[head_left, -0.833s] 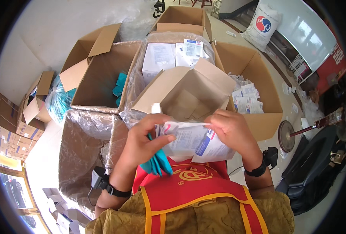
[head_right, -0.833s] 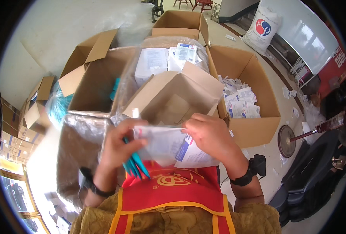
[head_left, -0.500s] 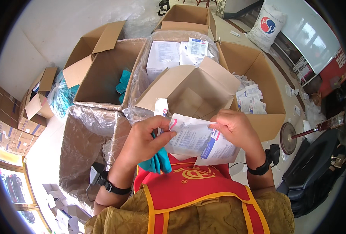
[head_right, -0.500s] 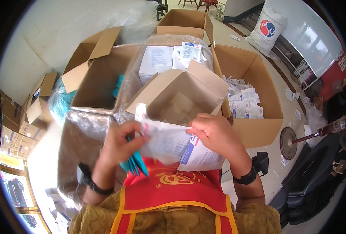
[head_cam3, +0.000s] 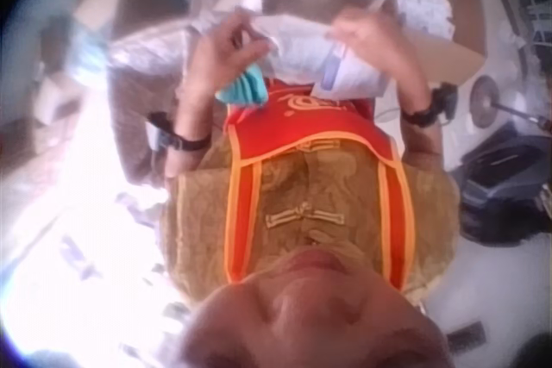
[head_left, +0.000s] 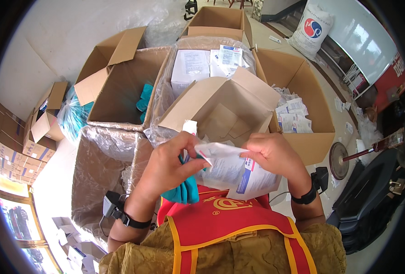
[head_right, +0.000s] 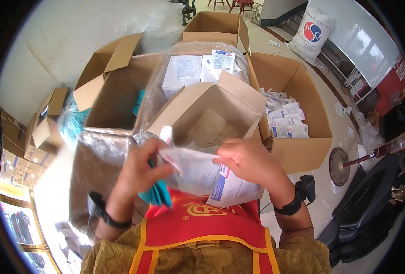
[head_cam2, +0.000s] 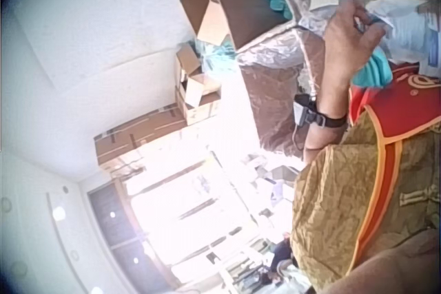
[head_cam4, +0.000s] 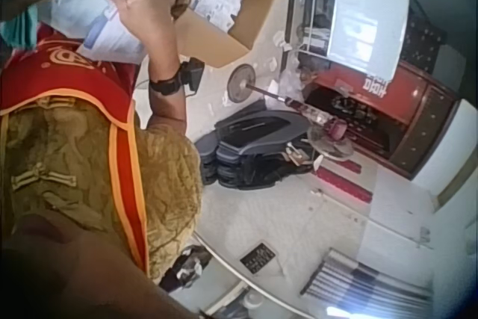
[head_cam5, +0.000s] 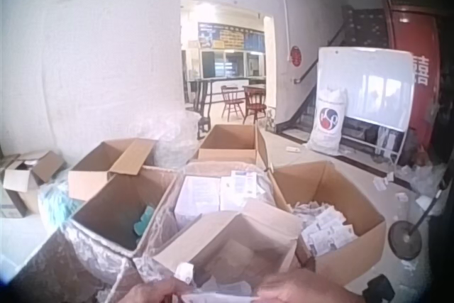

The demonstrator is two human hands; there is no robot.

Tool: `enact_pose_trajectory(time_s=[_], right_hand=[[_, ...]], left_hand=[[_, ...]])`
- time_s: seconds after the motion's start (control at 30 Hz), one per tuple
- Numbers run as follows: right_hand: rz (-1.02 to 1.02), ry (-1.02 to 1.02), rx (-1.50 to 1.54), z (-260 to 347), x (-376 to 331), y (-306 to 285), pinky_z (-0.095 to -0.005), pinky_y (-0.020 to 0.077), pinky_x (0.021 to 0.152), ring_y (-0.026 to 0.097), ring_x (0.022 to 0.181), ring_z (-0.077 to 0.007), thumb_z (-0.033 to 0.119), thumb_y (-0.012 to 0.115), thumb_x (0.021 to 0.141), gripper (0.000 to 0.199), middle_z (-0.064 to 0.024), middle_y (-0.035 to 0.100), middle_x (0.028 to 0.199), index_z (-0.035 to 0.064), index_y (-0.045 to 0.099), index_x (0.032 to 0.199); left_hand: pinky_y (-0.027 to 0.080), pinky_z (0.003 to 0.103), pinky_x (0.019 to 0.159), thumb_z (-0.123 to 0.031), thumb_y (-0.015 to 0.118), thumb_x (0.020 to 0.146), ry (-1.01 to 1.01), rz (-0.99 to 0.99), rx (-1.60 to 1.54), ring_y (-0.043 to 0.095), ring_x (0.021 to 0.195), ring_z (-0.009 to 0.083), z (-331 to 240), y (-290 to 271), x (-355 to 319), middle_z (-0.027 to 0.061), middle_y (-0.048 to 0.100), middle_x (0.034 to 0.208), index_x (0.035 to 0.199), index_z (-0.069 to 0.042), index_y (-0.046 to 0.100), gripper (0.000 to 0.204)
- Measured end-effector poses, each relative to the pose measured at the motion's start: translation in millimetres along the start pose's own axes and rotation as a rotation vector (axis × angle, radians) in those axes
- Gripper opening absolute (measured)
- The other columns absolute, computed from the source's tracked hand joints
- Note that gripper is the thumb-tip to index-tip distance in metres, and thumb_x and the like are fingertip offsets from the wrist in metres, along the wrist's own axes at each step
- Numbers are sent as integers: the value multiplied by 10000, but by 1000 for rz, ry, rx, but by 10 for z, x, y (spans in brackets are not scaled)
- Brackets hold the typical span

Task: The recorder is sorting and organizing green face masks and white medical supply packets from various cardboard boxes.

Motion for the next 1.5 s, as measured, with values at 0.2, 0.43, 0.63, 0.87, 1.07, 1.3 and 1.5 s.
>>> enact_pose_trajectory(time_s=[0.2, 0.43, 0.63, 0.87, 1.07, 1.3, 1.5], right_hand=[[16, -52, -62, 136, -30, 20, -389, 440, 580, 572, 669, -296, 180, 665, 827, 173, -82, 544, 694, 56, 589, 734], [16, 67, -28, 71, -197, 13, -380, 436, 579, 553, 675, -312, 209, 656, 841, 206, -95, 540, 693, 56, 578, 727], [-158, 511, 429, -396, -592, -190, -268, 444, 545, 557, 577, -115, 135, 665, 854, 118, -11, 613, 693, 33, 644, 800], [-828, 662, 676, -2039, -1197, -1148, -244, 485, 607, 581, 641, -86, 162, 627, 906, 137, 4, 630, 771, 37, 651, 958], [-890, 806, 522, -3154, -927, -1766, -266, 482, 763, 599, 900, -129, 284, 594, 935, 404, -53, 626, 1031, 10, 553, 1229], [-387, 304, 602, -1074, 154, -717, -295, 451, 892, 570, 1050, -139, 294, 575, 937, 483, -88, 608, 1188, 64, 475, 1350], [-126, 10, 262, 188, 416, 195, -329, 518, 728, 663, 769, -270, 104, 674, 838, 402, -144, 660, 914, 56, 551, 1218]], left_hand=[[497, 329, 658, -102, 745, 712, 224, -157, 91, 626, 738, 249, 128, 65, 18, 117, 624, 825, 881, -40, 630, 213], [470, 281, 623, -56, 684, 762, -46, -154, -28, 603, 690, 180, 307, 59, -41, 71, 622, 771, 886, -19, 645, 136], [393, 203, 511, -32, 665, 808, -194, -552, -609, 526, 580, 59, 586, -276, -114, 2, 594, 697, 887, -16, 629, 88], [410, 176, 537, 19, 676, 794, -166, -545, -574, 537, 603, 49, 491, -324, -113, 26, 630, 747, 956, 20, 639, 166], [425, 172, 601, -5, 699, 799, -178, -456, -525, 539, 659, 37, 371, -94, 66, 10, 645, 770, 964, 21, 680, 168], [416, 172, 595, -31, 713, 801, -215, -424, -517, 532, 662, 33, 334, 9, 161, -8, 637, 766, 945, 14, 682, 154], [434, 184, 542, -75, 679, 853, -177, -491, -753, 546, 613, 58, 313, 0, 186, 33, 653, 784, 967, -1, 679, 137]])
Point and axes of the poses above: each hand's wrist, its own x-axis towards the middle knuckle, its own y-axis out of the palm, z = x × y, the point moved 1 cm from there along x, towards the middle knuckle
